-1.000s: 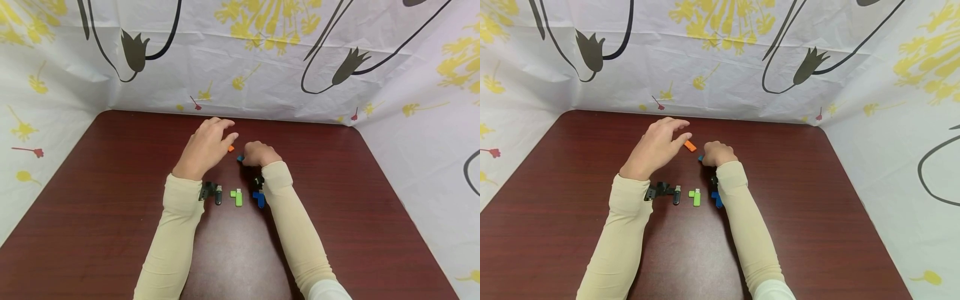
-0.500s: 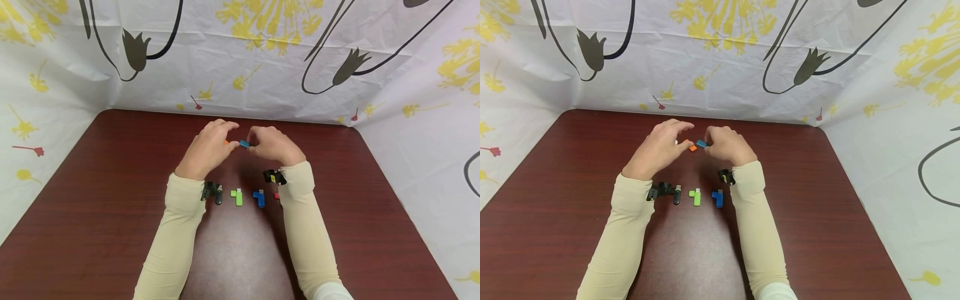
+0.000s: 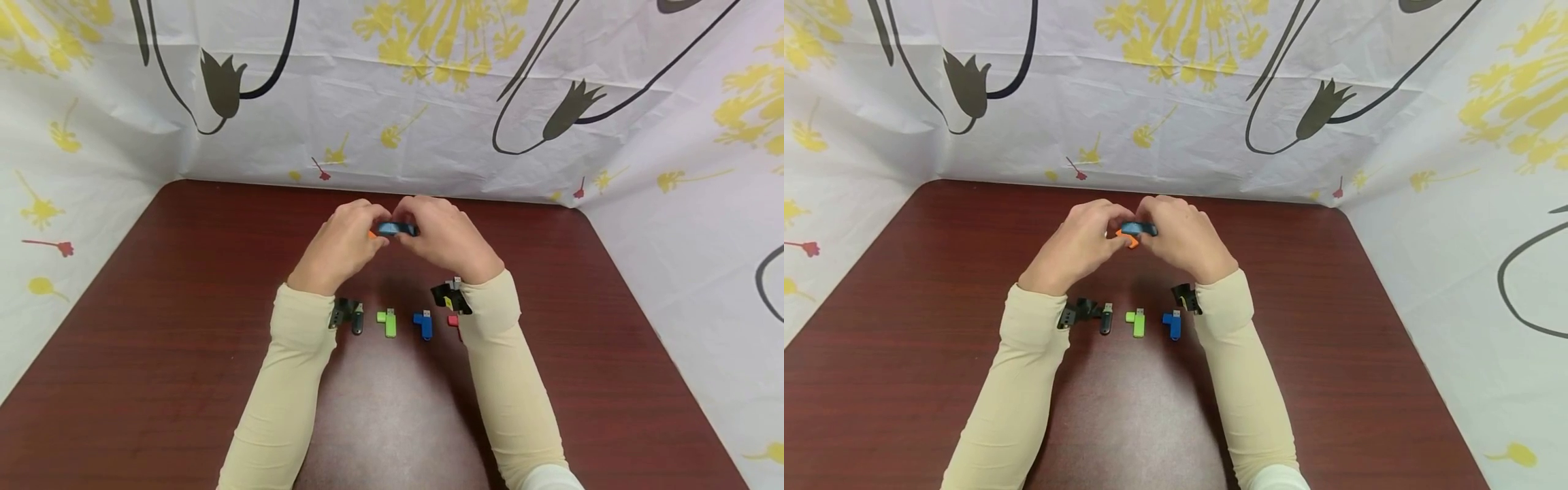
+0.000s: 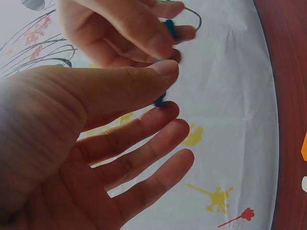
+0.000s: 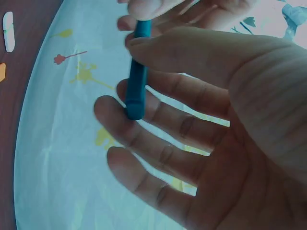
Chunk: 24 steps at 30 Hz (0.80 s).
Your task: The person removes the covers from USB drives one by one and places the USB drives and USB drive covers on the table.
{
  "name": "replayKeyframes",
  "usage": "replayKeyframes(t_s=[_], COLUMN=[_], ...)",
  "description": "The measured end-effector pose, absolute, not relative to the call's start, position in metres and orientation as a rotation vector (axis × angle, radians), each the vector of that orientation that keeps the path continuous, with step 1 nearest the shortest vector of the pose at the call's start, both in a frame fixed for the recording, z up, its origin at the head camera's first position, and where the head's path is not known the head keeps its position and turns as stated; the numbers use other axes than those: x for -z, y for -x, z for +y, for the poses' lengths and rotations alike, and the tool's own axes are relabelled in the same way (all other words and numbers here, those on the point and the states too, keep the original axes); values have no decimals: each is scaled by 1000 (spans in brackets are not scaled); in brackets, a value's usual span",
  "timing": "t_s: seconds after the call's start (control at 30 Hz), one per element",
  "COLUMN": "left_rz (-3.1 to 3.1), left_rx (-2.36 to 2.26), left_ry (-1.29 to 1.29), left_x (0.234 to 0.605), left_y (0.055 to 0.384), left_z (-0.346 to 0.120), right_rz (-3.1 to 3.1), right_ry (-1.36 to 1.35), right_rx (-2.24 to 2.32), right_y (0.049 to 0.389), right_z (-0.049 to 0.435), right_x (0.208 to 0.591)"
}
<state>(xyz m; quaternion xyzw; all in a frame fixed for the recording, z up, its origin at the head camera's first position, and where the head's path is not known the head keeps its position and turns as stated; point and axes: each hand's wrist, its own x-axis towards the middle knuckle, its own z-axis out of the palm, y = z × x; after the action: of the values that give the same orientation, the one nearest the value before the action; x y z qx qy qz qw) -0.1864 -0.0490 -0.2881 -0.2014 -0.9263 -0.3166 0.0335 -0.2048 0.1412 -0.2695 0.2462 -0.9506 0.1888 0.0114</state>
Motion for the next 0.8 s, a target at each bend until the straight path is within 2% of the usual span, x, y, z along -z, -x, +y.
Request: replayKeyframes(t_s=[0.8], left_rz=[-2703], left_rx=[971], left_ry=[753], left_x=[287], left_y=[189], left_z=[-49], right_rz=[-2750], right_ry=[-954], right_rx=[-641], right_y=[195], right_z=[155], right_x=[272])
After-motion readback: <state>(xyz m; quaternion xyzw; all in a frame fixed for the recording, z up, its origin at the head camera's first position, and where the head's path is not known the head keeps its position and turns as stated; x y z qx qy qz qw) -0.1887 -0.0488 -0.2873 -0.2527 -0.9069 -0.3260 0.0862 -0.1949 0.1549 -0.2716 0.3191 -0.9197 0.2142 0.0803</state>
